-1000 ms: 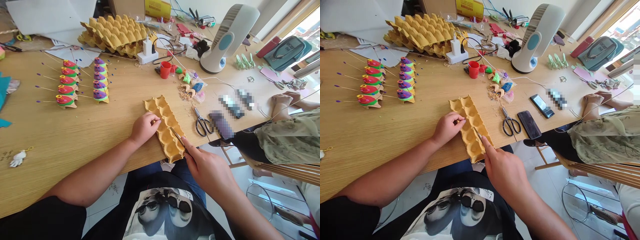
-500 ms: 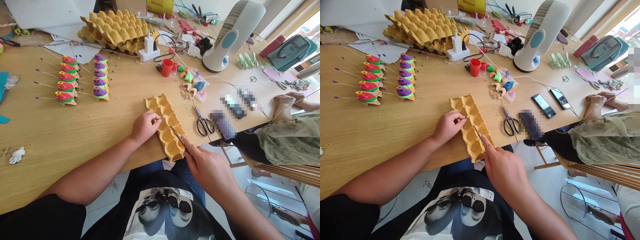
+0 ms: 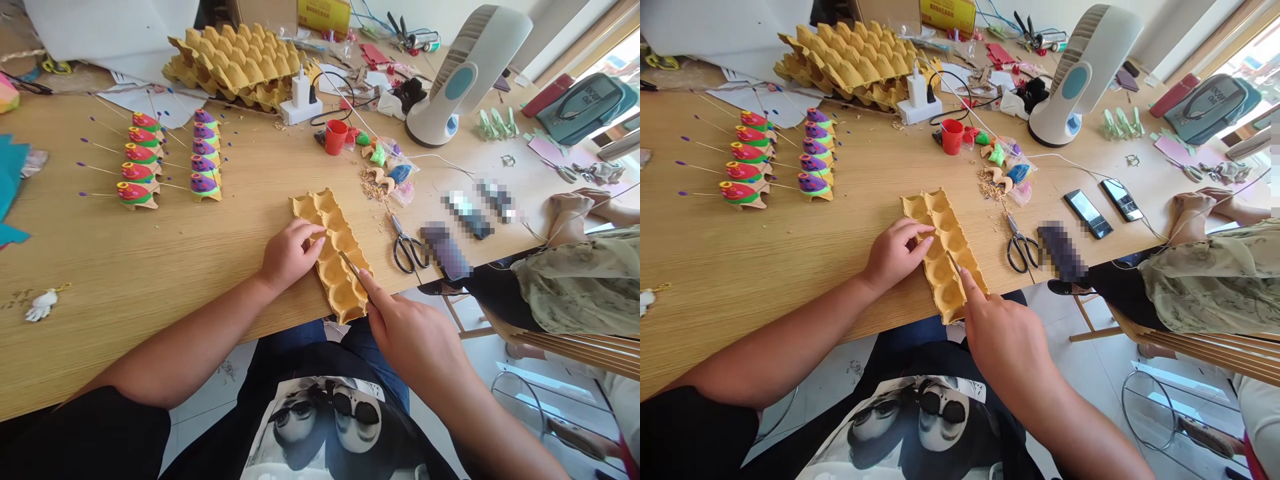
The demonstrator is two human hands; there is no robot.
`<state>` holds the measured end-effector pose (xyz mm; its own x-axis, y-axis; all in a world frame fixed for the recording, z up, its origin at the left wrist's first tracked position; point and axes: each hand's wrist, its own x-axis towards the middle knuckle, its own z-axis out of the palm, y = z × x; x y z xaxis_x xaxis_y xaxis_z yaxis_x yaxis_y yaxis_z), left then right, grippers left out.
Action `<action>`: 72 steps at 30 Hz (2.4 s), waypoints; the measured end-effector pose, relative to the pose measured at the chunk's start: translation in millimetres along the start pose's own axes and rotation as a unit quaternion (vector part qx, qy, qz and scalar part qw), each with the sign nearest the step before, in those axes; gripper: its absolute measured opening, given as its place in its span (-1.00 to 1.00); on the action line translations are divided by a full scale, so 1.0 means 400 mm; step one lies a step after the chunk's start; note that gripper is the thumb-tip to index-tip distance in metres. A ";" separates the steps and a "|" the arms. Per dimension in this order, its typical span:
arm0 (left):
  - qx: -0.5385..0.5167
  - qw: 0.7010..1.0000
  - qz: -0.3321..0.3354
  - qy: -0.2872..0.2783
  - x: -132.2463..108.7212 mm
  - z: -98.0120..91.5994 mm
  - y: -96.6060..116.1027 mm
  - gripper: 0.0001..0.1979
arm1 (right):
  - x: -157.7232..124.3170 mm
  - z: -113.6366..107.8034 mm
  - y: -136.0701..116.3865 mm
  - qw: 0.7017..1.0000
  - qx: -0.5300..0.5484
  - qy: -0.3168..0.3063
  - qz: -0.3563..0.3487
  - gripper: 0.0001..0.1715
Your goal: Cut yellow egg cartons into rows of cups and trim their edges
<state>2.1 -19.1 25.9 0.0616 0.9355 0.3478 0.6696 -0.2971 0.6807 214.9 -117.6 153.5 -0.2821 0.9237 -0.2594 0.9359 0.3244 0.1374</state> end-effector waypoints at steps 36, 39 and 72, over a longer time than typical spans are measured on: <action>-0.056 0.995 -0.014 -0.086 -0.034 0.014 0.020 -0.87 | 0.043 -0.083 -0.021 0.995 -0.031 -0.095 0.010 -0.24; -0.061 0.994 -0.010 -0.085 -0.034 0.014 0.020 -0.87 | 0.047 -0.091 -0.019 0.993 -0.038 -0.108 0.014 -0.23; -0.058 0.994 -0.010 -0.090 -0.029 0.015 0.020 -0.85 | 0.032 -0.064 -0.026 0.993 -0.056 -0.102 0.011 -0.18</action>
<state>11.3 -31.4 23.4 0.1875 0.9571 0.2207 0.5820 -0.2893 0.7600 196.1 -103.8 173.2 -0.2034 0.8737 -0.4419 0.9085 0.3367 0.2475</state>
